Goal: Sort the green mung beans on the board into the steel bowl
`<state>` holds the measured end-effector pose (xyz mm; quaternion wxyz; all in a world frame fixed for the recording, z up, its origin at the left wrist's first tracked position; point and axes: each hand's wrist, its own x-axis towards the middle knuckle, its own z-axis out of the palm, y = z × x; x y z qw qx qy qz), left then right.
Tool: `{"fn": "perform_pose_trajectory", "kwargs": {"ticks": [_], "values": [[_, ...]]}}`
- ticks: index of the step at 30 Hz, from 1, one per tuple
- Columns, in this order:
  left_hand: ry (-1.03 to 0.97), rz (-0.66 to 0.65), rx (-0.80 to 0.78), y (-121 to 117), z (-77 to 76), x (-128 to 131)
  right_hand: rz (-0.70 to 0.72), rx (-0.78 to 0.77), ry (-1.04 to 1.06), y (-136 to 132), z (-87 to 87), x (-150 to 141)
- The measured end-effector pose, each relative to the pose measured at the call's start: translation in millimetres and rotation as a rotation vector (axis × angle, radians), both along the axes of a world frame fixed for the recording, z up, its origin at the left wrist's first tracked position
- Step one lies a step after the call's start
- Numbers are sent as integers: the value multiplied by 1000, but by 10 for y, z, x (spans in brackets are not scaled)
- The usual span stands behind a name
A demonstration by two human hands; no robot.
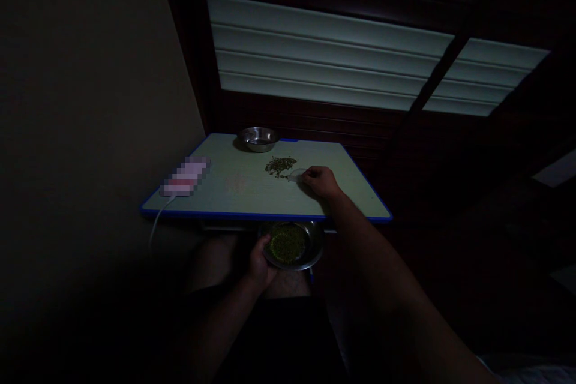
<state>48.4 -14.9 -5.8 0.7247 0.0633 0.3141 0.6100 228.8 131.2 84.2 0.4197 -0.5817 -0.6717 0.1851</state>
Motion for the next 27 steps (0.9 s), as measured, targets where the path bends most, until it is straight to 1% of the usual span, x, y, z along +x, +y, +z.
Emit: {"fn": "perform_pose_trajectory", "kwargs": {"ticks": [4,9,12,19,24,27], "values": [[2,-14,-6,-3,15,-2,-23,15,-30,18,-20,4],[-2,-16,30,0,15,-4,-58,35,-70,33,-34,6],[-2,-34,16,6,3,-4,-38,51,-70,28,-37,4],[-19,-25,4,5,-4,-5,-17,75,-71,23,-30,-9],[-27,-35,-8,12,-5,-6,43,74,-91,34,-37,-13],[-20,-29,-12,6,6,-4,41,68,-62,43,-53,-7]]}}
